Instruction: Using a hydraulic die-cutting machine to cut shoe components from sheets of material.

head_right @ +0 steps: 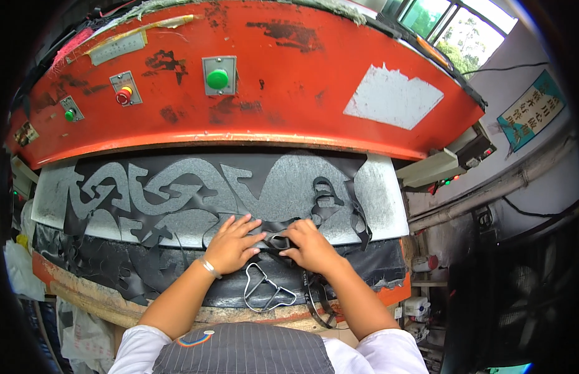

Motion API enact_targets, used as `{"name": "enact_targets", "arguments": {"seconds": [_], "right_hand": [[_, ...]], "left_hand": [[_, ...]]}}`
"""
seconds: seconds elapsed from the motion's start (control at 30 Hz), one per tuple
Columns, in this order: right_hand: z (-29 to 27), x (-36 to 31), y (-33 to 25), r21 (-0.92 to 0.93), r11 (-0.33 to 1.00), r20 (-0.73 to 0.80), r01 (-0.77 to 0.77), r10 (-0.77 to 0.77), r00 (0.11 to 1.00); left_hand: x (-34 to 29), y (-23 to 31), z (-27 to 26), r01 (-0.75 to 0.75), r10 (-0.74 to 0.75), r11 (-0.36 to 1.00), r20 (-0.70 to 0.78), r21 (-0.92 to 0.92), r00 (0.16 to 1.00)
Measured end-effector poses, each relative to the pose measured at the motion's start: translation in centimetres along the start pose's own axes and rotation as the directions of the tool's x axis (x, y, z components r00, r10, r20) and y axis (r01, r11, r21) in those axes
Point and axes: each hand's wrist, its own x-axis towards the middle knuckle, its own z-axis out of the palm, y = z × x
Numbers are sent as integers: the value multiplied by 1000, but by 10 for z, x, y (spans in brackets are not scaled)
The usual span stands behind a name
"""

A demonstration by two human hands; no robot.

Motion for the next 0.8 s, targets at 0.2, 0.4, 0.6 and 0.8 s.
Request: {"name": "enact_targets", "arguments": {"seconds": [0.2, 0.4, 0.6, 0.8], "right_hand": [[-17, -4, 1, 251, 945, -166, -207, 253, 953], [-20, -12, -18, -141, 978, -15, -151, 151, 988], [-21, -31, -26, -148, 978, -62, -147, 139, 988], [-9, -31, -57, -262, 933, -100, -247, 229, 968]], "left_hand": [[-48, 35, -5, -30, 30, 1000, 124, -4, 992], [-122, 80, -22, 110, -93, 938, 65, -330, 994], [-229, 15, -111, 540, -760, 627, -287, -562, 583], [-350, -157, -244, 899, -638, 409, -753, -154, 161]]}}
